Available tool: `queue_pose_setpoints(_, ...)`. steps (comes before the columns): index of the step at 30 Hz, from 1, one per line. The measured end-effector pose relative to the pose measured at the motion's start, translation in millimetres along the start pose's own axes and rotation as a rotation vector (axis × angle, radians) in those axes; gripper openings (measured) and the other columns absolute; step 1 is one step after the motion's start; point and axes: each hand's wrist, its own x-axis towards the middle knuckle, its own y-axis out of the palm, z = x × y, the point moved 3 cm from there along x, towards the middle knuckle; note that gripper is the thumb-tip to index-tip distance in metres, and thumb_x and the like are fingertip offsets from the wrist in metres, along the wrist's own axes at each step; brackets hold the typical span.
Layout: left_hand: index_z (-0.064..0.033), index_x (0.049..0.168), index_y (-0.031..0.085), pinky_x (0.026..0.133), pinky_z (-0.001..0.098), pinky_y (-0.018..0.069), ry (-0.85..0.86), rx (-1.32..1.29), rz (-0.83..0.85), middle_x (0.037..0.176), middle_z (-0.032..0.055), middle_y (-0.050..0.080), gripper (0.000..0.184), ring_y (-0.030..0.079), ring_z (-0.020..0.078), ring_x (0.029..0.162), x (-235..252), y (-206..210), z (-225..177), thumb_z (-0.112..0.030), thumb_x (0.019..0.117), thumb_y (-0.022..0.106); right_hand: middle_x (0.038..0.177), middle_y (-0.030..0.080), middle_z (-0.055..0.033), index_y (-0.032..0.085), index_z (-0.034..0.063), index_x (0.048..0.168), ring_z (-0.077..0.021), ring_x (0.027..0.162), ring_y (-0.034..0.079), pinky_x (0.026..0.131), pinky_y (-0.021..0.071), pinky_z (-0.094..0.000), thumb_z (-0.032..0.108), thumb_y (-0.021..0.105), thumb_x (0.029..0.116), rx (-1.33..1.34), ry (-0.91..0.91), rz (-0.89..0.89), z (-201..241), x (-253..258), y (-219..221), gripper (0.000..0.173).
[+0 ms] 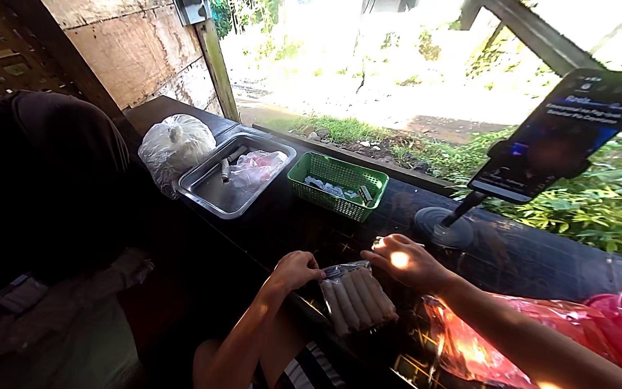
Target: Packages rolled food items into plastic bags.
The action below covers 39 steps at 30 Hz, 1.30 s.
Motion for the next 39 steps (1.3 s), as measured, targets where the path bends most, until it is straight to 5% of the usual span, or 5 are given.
queue_pose_setpoints(11, 0.0018, 0.117, 0.068, 0.103, 0.0495, 0.0438, 0.042, -0.047, -0.024, 0.117, 0.0193, 0.067, 0.036, 0.062, 0.0296, 0.113, 0.2, 1.4, 7.5, -0.031, 0.1023, 0.064, 0.131, 0.062, -0.0284, 0.057, -0.0079, 0.137, -0.04, 0.125, 0.058, 0.108, 0.0439, -0.0532, 0.019, 0.055, 0.1056, 0.438, 0.849, 0.19, -29.0, 0.8, 1.8, 0.042)
queue_pose_setpoints(14, 0.0009, 0.117, 0.068, 0.104, 0.0501, 0.0432, 0.038, -0.059, -0.041, 0.118, 0.0191, 0.067, 0.035, 0.062, 0.0301, 0.114, -0.4, 2.2, 8.1, -0.03, 0.102, 0.065, 0.089, 0.062, -0.002, 0.053, 0.0019, 0.13, -0.0074, 0.072, 0.062, 0.066, 0.0531, -0.0239, 0.024, 0.028, 0.1098, 1.111, 1.139, -0.254, -7.4, 30.8, -12.0, 0.039)
queue_pose_setpoints(17, 0.0002, 0.117, 0.069, 0.104, 0.0507, 0.0429, 0.026, -0.066, -0.054, 0.118, 0.0192, 0.067, 0.034, 0.061, 0.0308, 0.115, -1.5, 3.1, 6.6, -0.03, 0.102, 0.065, 0.075, 0.058, -0.0002, 0.052, 0.0075, 0.118, -0.0111, 0.063, 0.06, 0.06, 0.0544, -0.0269, 0.032, 0.024, 0.1127, 1.563, 1.257, -0.426, 14.9, 65.6, -14.1, 0.037)
queue_pose_setpoints(24, 0.0002, 0.118, 0.068, 0.107, 0.0499, 0.0417, 0.037, -0.116, -0.115, 0.12, 0.0185, 0.067, 0.034, 0.061, 0.0297, 0.118, -6.0, 8.2, 9.6, -0.03, 0.1016, 0.065, 0.09, 0.06, -0.0092, 0.05, -0.0025, 0.124, -0.0145, 0.072, 0.063, 0.067, 0.0565, -0.0307, 0.004, 0.051, 0.1033, 1.278, 1.279, -0.278, 52.5, 101.1, 31.4, 0.022)
queue_pose_setpoints(39, 0.0001, 0.119, 0.068, 0.109, 0.0491, 0.0402, 0.056, -0.132, -0.124, 0.124, 0.0182, 0.066, 0.035, 0.059, 0.0296, 0.123, -6.7, 9.3, 13.2, -0.03, 0.1017, 0.065, 0.079, 0.057, -0.0072, 0.058, 0.0034, 0.106, -0.0169, 0.065, 0.057, 0.066, 0.0503, -0.0364, 0.032, 0.056, 0.1068, 0.859, 1.214, 0.047, 53.9, 107.9, 58.8, 0.028)
